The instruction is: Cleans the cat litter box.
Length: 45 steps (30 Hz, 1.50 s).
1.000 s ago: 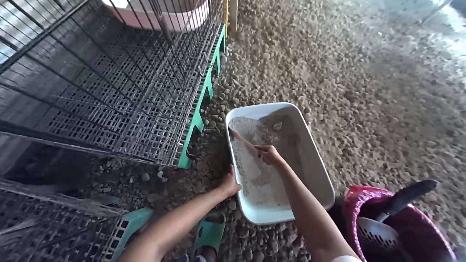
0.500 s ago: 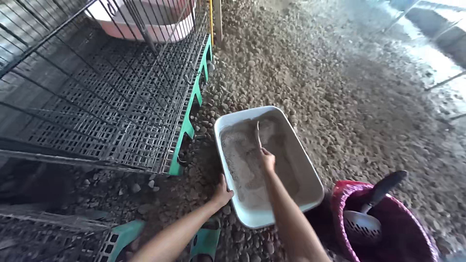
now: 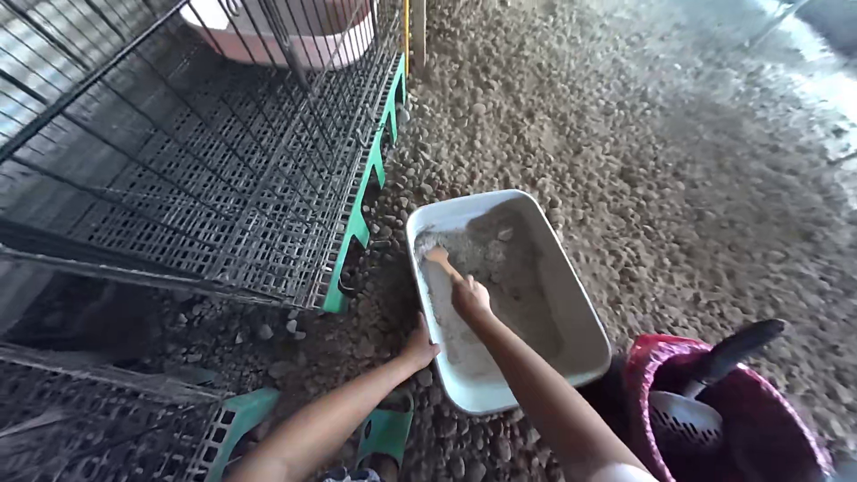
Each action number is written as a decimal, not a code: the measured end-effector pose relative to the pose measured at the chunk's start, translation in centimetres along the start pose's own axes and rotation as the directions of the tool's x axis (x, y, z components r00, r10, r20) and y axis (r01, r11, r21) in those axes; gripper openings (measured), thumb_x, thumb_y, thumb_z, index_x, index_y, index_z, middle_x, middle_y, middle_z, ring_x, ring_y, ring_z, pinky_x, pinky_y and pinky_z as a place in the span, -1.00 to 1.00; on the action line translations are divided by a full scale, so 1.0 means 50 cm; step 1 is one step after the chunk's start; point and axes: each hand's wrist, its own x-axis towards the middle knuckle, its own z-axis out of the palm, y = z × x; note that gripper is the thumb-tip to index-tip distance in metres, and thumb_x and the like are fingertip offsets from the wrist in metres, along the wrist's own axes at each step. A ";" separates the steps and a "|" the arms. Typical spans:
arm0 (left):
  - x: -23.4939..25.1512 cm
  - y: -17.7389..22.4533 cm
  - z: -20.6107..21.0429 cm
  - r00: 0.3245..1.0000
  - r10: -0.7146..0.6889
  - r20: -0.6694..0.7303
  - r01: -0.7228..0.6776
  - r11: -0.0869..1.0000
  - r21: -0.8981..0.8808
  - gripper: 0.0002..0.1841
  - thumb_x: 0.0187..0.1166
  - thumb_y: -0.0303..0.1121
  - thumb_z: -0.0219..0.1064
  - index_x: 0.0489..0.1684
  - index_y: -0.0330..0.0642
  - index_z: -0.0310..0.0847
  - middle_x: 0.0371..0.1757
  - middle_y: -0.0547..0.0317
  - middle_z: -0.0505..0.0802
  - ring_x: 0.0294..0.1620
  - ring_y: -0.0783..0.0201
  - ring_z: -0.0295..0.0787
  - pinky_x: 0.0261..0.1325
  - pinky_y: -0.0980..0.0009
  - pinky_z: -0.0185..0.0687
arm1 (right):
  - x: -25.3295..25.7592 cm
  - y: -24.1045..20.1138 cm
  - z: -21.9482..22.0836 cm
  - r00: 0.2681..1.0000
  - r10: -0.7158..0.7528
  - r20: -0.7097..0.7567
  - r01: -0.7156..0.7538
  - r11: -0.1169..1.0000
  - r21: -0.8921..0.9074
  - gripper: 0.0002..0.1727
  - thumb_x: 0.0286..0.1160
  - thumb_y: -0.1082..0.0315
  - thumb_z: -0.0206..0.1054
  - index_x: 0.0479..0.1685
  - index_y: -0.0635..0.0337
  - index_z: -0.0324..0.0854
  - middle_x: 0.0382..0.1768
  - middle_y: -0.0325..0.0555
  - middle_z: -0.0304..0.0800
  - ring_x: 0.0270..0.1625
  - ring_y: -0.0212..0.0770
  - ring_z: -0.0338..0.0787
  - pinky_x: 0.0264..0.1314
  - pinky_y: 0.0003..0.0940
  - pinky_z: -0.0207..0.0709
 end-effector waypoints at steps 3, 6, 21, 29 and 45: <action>-0.004 -0.008 0.001 0.999 0.049 -0.008 -0.050 0.998 -0.031 0.09 0.57 -0.39 0.40 0.88 -0.37 -0.59 0.69 -0.46 0.38 0.72 -0.17 0.36 0.75 0.02 0.23 | -0.022 -0.009 0.007 1.000 0.018 0.015 -0.018 1.000 0.005 -0.57 0.83 0.35 0.00 0.54 0.25 0.50 0.46 0.34 0.59 0.43 0.30 0.69 0.37 0.22 0.59; 0.008 -0.008 -0.002 0.999 0.053 0.001 -0.053 0.998 -0.019 0.10 0.58 -0.38 0.40 0.87 -0.39 -0.61 0.62 -0.49 0.45 0.65 -0.20 0.45 0.70 0.00 0.31 | -0.076 0.000 0.038 0.999 0.022 0.048 -0.016 0.993 -0.119 -0.60 0.78 0.42 0.04 0.48 0.31 0.52 0.35 0.36 0.65 0.32 0.33 0.75 0.23 0.22 0.67; 0.009 0.008 -0.008 0.997 -0.025 0.068 0.025 1.000 0.011 0.13 0.62 -0.36 0.36 0.85 -0.31 -0.78 0.59 -0.51 0.45 0.59 -0.24 0.50 0.64 -0.02 0.37 | 0.090 0.091 0.042 0.993 -0.082 -0.080 0.114 0.742 0.661 -0.57 0.86 0.34 0.09 0.62 0.10 0.54 -0.01 0.08 0.85 -0.27 -0.16 0.71 -0.11 -0.19 0.57; 0.012 0.003 -0.010 0.999 0.007 0.045 -0.008 1.000 0.026 0.12 0.60 -0.36 0.37 0.85 -0.36 -0.73 0.52 -0.52 0.52 0.55 -0.23 0.55 0.62 0.01 0.39 | 0.107 0.029 0.104 0.951 0.143 -0.274 0.122 0.640 0.759 -0.58 0.83 0.38 0.10 0.58 0.18 0.58 0.15 0.25 0.85 0.16 0.15 0.82 0.34 0.11 0.54; -0.002 -0.014 -0.001 0.997 0.005 0.082 -0.001 0.998 -0.056 0.13 0.61 -0.37 0.37 0.84 -0.35 -0.75 0.54 -0.52 0.50 0.57 -0.22 0.53 0.64 0.00 0.39 | 0.006 0.151 0.005 0.963 0.142 -0.229 -0.021 0.886 0.463 -0.57 0.85 0.25 0.09 0.59 -0.03 0.61 0.30 0.21 0.81 0.37 0.24 0.76 0.44 0.26 0.50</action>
